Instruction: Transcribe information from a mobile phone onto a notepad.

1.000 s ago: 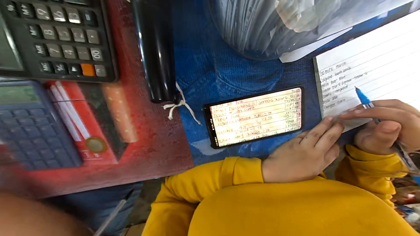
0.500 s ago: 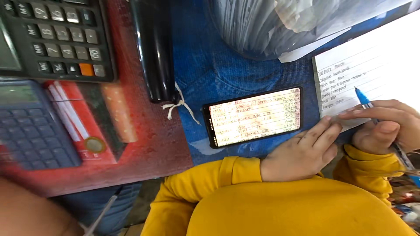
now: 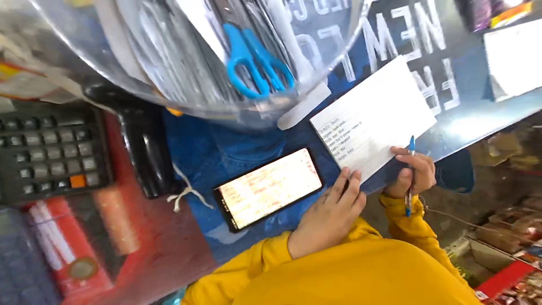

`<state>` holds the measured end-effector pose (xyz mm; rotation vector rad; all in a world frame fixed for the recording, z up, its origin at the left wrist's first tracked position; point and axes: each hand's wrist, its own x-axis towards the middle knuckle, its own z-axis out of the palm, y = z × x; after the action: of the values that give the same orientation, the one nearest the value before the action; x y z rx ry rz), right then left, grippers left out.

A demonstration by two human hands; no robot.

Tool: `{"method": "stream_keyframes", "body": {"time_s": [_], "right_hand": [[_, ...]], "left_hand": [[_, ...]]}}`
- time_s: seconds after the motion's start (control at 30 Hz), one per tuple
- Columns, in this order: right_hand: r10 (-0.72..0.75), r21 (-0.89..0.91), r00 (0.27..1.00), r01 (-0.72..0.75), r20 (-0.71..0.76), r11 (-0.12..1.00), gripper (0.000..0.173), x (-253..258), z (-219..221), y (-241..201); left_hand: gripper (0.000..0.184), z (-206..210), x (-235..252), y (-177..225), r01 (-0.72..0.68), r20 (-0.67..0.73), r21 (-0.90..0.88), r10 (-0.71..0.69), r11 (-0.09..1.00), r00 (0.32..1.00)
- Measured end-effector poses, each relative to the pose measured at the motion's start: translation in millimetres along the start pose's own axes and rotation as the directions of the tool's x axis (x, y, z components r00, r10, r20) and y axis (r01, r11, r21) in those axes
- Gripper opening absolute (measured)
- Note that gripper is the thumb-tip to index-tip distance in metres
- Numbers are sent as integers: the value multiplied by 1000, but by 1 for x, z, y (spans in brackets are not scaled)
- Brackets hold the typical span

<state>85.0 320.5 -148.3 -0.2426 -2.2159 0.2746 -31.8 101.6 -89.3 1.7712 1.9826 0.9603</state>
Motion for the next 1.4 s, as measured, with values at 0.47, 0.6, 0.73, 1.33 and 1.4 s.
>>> {"method": "stream_keyframes", "body": {"time_s": [0.47,0.6,0.73,1.33,1.4], "right_hand": [[-83,-25,996,84,27,996,40,-6,-4,15],[-57,-43,998,57,2,997,44,-4,-4,11],[-62,-51,998,64,32,997,43,-3,-7,11],[214,472,864,-438,455,765,31,86,1,-42],[56,392,849,-299,525,870,39,77,12,-42]], "left_hand": [[65,-3,12,7,15,248,210,-68,978,966],[47,0,11,2,70,141,96,-83,993,986],[47,-5,12,5,163,183,-49,-151,985,971],[44,-7,8,4,126,171,-100,-107,987,979],[41,-6,6,2,124,127,-130,-107,984,986]]}}
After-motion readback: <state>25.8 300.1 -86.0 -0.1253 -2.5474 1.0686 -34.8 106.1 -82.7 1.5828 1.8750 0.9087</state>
